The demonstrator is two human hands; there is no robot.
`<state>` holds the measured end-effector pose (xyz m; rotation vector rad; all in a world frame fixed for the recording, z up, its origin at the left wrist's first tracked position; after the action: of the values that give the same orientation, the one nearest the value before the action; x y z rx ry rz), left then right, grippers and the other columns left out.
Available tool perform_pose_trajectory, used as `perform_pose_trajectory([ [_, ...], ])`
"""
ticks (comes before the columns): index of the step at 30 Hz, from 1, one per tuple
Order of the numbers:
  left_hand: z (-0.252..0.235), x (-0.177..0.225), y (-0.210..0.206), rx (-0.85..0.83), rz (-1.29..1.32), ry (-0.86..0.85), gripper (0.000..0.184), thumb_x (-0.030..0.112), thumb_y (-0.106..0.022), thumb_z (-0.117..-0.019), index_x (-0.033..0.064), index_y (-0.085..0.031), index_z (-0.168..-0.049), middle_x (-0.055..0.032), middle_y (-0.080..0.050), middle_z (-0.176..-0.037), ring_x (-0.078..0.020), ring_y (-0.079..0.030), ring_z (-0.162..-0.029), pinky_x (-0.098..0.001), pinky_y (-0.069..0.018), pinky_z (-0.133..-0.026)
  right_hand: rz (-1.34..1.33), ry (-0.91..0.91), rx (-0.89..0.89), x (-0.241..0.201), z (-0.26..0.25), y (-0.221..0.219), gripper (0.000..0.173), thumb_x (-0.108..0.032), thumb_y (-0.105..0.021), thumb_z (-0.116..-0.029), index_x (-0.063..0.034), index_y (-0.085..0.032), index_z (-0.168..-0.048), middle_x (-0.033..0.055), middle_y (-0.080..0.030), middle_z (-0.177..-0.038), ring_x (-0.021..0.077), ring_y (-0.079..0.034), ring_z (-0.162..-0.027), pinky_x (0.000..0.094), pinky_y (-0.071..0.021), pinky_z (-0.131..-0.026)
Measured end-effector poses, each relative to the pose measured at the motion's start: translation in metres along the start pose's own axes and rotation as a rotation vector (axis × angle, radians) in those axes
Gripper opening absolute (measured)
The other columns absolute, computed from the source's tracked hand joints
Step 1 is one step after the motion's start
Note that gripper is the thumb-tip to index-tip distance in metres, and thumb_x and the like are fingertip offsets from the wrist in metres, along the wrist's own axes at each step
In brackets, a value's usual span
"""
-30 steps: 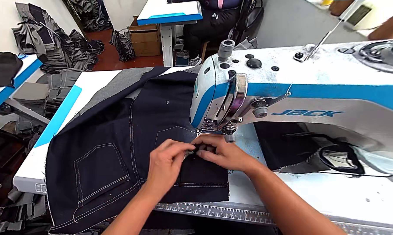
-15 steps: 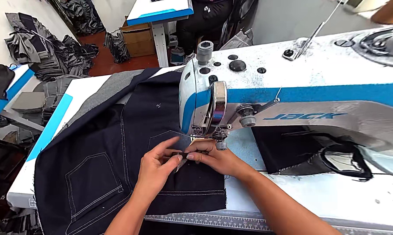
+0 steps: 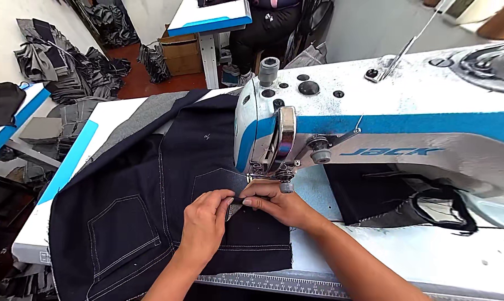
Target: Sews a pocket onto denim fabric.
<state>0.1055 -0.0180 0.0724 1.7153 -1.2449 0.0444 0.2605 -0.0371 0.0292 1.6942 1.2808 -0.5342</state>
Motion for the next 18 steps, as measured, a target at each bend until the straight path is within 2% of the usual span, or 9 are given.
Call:
perform_pose_trajectory([
  [2, 0.000, 0.000, 0.001, 0.035, 0.031, -0.025, 0.015, 0.012, -0.064, -0.0953, 0.0081, -0.077, -0.100, 0.0007, -0.075, -0.088, -0.0049, -0.070, -0.083, -0.0187, -0.0560, -0.079, 0.026, 0.022, 0.010, -0.002, -0.001, 0.001, 0.020, -0.021, -0.062, -0.0998, -0.0071, -0.076, -0.097, -0.0033, -0.072, -0.089, -0.0010, -0.064, -0.077, 0.0156, -0.0548, -0.072],
  [6, 0.005, 0.010, 0.002, 0.073, -0.001, -0.149, 0.015, 0.011, -0.063, -0.0948, 0.0070, -0.077, -0.098, -0.0008, -0.074, -0.085, -0.0083, -0.069, -0.082, -0.0206, -0.0565, -0.077, 0.147, 0.053, 0.052, -0.010, 0.000, 0.006, 0.019, -0.025, -0.067, -0.0965, -0.0112, -0.079, -0.096, -0.0016, -0.075, -0.105, 0.0029, -0.068, -0.101, 0.0208, -0.0550, -0.091],
  [8, 0.014, 0.024, -0.004, 0.017, -0.040, -0.275, 0.015, 0.012, -0.063, -0.0983, 0.0059, -0.077, -0.099, -0.0028, -0.075, -0.090, -0.0128, -0.072, -0.087, -0.0255, -0.0594, -0.080, 0.300, 0.079, 0.085, -0.015, 0.010, 0.009, 0.018, -0.028, -0.067, -0.0949, -0.0158, -0.081, -0.097, -0.0006, -0.075, -0.109, 0.0062, -0.069, -0.102, 0.0236, -0.0559, -0.090],
  [10, 0.028, 0.041, -0.017, -0.075, -0.109, -0.410, 0.016, 0.009, -0.062, -0.0990, 0.0054, -0.077, -0.102, -0.0050, -0.077, -0.095, -0.0170, -0.074, -0.092, -0.0295, -0.0609, -0.083, 0.482, 0.081, 0.089, -0.021, 0.027, 0.008, 0.019, -0.023, -0.064, -0.0948, -0.0178, -0.081, -0.100, 0.0006, -0.074, -0.109, 0.0100, -0.070, -0.097, 0.0253, -0.0585, -0.081],
  [13, 0.052, 0.053, -0.038, -0.173, -0.198, -0.535, 0.021, 0.002, -0.055, -0.0979, 0.0059, -0.075, -0.103, -0.0076, -0.077, -0.098, -0.0218, -0.074, -0.093, -0.0320, -0.0600, -0.085, 0.613, 0.041, 0.074, -0.030, 0.055, 0.001, 0.021, -0.018, -0.059, -0.0978, -0.0174, -0.081, -0.100, 0.0001, -0.075, -0.108, 0.0116, -0.071, -0.102, 0.0243, -0.0584, -0.085],
  [16, 0.057, 0.048, -0.040, -0.270, -0.149, -0.517, 0.021, 0.002, -0.056, -0.0962, 0.0087, -0.074, -0.104, -0.0079, -0.077, -0.104, -0.0227, -0.073, -0.101, -0.0322, -0.0589, -0.089, 0.612, 0.028, 0.035, -0.041, 0.070, -0.004, 0.023, -0.021, -0.057, -0.1021, -0.0175, -0.080, -0.105, -0.0009, -0.076, -0.111, 0.0104, -0.071, -0.107, 0.0226, -0.0566, -0.091],
  [18, 0.052, 0.039, -0.034, -0.368, -0.020, -0.448, 0.023, 0.001, -0.056, -0.0927, 0.0090, -0.075, -0.102, -0.0066, -0.077, -0.104, -0.0207, -0.073, -0.105, -0.0325, -0.0586, -0.092, 0.611, 0.055, -0.011, -0.048, 0.072, -0.009, 0.022, -0.024, -0.058, -0.1029, -0.0167, -0.079, -0.103, -0.0016, -0.076, -0.108, 0.0107, -0.070, -0.109, 0.0232, -0.0556, -0.094],
])
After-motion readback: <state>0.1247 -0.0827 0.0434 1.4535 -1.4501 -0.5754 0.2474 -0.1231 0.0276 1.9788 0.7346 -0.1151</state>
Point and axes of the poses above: each hand's wrist, its own z-axis away from the middle knuckle, its own y-axis out of the back of the hand, x = y × z, the point moved 9 cm from there along -z, towards the middle knuckle
